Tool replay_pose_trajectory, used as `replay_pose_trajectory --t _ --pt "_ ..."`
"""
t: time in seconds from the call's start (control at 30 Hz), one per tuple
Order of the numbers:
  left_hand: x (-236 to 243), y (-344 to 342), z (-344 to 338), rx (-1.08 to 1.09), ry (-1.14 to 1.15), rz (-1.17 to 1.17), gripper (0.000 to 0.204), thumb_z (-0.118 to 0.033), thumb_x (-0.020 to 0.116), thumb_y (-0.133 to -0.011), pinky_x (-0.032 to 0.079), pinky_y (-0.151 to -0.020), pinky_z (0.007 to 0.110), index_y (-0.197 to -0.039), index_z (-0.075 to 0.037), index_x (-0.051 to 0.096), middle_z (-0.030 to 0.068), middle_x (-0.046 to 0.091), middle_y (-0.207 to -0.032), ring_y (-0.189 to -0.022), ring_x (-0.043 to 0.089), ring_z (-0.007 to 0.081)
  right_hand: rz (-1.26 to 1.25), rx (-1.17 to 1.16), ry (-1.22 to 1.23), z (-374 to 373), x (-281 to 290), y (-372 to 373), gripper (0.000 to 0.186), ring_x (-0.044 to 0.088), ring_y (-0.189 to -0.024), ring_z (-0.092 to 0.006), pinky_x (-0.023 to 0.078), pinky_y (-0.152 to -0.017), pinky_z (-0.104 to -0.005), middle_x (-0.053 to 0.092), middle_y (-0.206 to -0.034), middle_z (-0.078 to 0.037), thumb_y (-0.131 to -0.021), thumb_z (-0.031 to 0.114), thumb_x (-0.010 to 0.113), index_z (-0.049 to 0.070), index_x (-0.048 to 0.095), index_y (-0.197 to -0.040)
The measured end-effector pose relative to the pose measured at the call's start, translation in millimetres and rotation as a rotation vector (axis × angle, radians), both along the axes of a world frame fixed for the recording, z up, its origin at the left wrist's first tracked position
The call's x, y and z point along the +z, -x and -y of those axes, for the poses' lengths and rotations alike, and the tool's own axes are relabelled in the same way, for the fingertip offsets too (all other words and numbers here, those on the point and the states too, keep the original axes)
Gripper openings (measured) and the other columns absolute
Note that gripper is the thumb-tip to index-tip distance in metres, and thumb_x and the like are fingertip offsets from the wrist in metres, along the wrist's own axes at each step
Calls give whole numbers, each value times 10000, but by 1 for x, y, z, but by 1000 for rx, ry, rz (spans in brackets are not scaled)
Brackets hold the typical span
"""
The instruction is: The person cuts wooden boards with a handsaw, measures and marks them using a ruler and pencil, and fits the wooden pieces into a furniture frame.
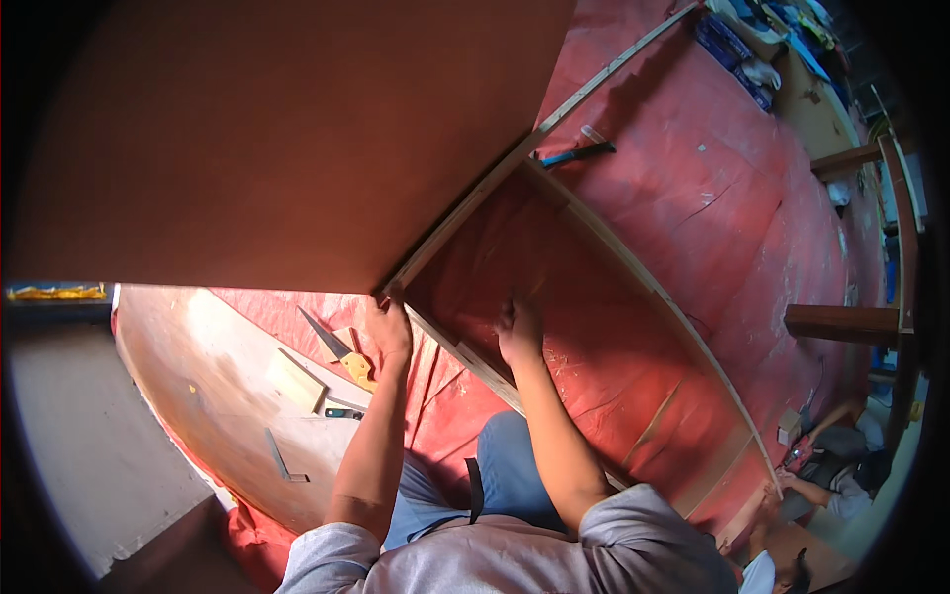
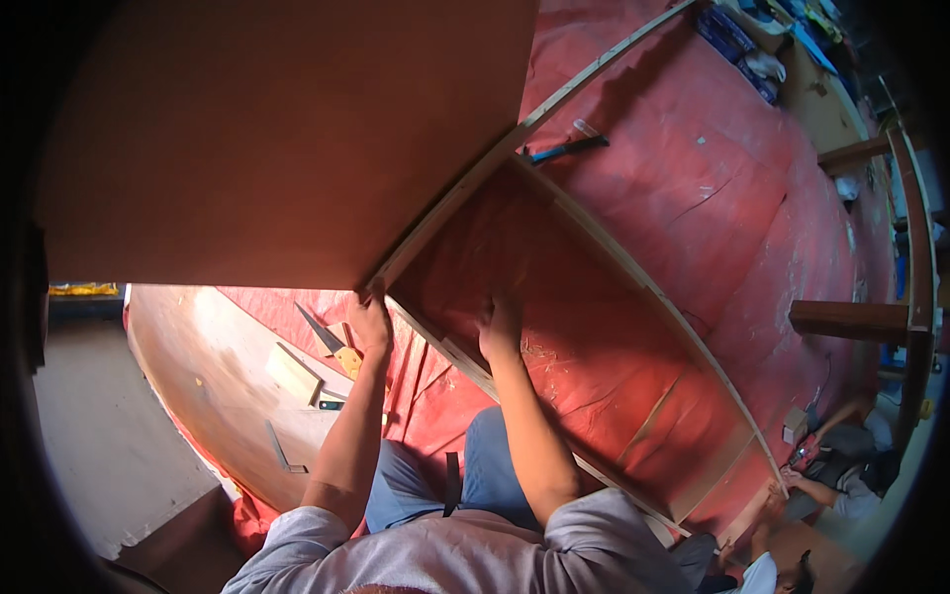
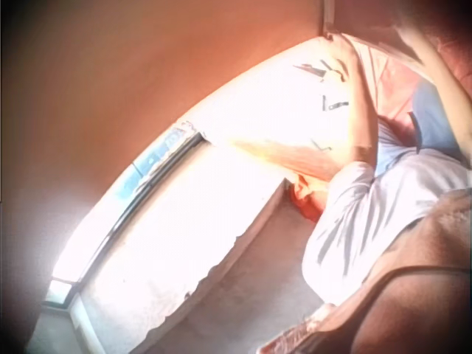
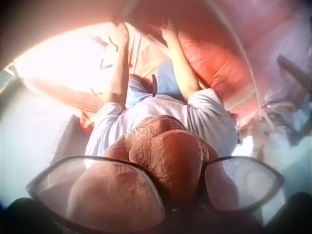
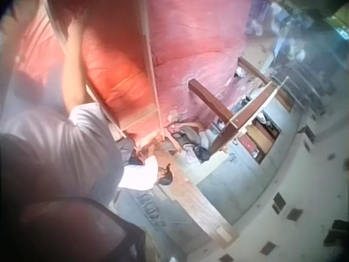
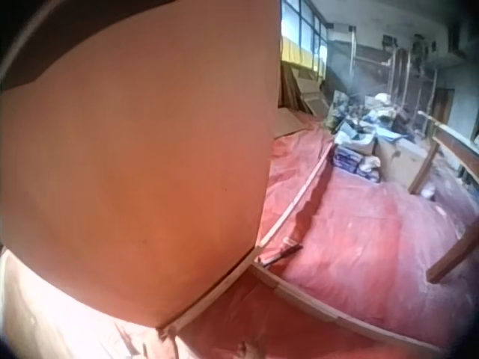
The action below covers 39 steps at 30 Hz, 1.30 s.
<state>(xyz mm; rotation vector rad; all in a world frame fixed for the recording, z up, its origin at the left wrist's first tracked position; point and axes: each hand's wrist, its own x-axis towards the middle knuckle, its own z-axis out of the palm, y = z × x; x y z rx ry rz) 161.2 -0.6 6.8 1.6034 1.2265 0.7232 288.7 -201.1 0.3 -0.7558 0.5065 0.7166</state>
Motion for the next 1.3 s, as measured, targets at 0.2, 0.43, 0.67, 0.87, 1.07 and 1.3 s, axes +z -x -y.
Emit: replay_pose_trajectory --t 0.2,0.43,0.67,0.87,1.07,1.3 --pt "37 -4 -5 -331 -528 -334 269 -240 634 -974 522 -798 526 -1139 -29 659 252 679 -1017 -957 658 451 -55 111 283 96 32 74 82 421 -569 -67 358 -524 -254 563 -797 29 -1036 198 651 117 649 -1052" --pt "110 64 24 -599 -433 -241 175 -206 650 -985 493 -710 515 -974 -31 638 222 658 -923 -836 640 451 38 131 478 179 48 94 112 448 -575 -59 378 -499 -236 558 -797 30 -1029 225 672 132 619 -1063" --pt "118 351 17 -390 515 -235 345 -357 584 -1084 513 -710 281 -1113 -30 690 6 659 -863 -780 607 98 144 39 578 188 63 68 135 429 -595 -53 353 -494 -219 538 -810 40 -1031 254 662 140 589 -1041" --pt "49 554 -19 119 591 -308 348 -425 533 -1071 454 -591 308 -965 -111 639 -34 544 -752 -628 517 113 244 199 521 159 56 103 117 425 -577 -66 383 -524 -251 547 -821 22 -1042 210 626 100 599 -1071" --pt "-15 580 -73 202 311 -474 478 -403 538 -1042 523 -781 398 -1178 38 666 158 713 -945 -859 662 248 244 296 568 152 57 153 105 431 -575 -74 395 -528 -260 540 -817 11 -1048 175 606 93 619 -1111" --pt "-31 572 -87 -33 230 -627 457 -397 546 -1026 536 -861 424 -1206 0 684 217 742 -1043 -958 705 341 124 535 596 154 57 192 134 453 -602 -87 413 -535 -279 542 -855 2 -1044 201 610 111 623 -1143"
